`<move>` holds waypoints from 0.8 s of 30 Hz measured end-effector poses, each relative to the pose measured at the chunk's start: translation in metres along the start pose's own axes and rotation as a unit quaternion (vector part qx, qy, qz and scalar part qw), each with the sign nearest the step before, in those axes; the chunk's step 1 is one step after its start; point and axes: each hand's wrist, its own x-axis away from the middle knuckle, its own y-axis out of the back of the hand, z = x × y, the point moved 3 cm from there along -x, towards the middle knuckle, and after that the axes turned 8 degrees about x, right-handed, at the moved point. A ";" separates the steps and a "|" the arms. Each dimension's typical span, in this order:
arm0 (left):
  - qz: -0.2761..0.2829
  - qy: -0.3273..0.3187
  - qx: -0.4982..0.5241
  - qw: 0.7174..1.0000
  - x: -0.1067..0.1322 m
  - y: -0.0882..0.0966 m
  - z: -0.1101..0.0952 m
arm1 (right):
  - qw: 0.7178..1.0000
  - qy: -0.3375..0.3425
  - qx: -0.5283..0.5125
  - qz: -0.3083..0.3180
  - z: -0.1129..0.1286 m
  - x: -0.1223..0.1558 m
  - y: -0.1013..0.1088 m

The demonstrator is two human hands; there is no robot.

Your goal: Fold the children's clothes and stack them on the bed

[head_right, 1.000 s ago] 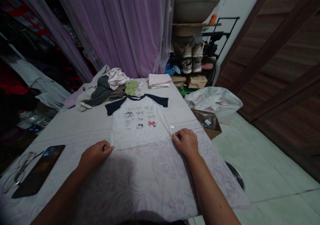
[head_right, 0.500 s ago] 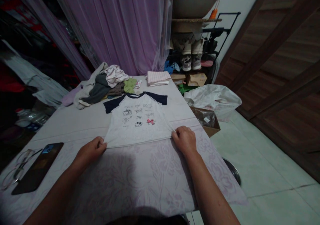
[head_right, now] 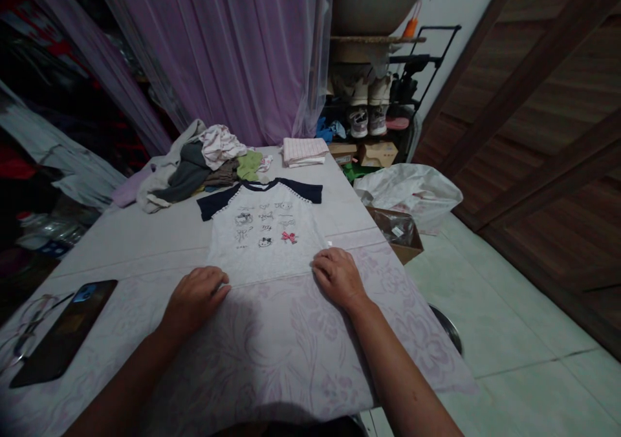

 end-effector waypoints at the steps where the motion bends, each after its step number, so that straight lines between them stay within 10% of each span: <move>1: 0.017 -0.029 0.011 0.999 -0.002 -0.004 -0.003 | 1.000 0.018 -0.006 0.015 0.003 -0.001 -0.002; 13: 0.096 -0.031 0.067 0.993 -0.019 -0.010 -0.003 | 0.998 0.041 0.018 0.049 0.009 -0.005 -0.005; 24: 0.047 -0.008 0.121 0.992 -0.019 -0.009 -0.004 | 0.998 0.041 0.028 0.041 0.012 -0.007 -0.004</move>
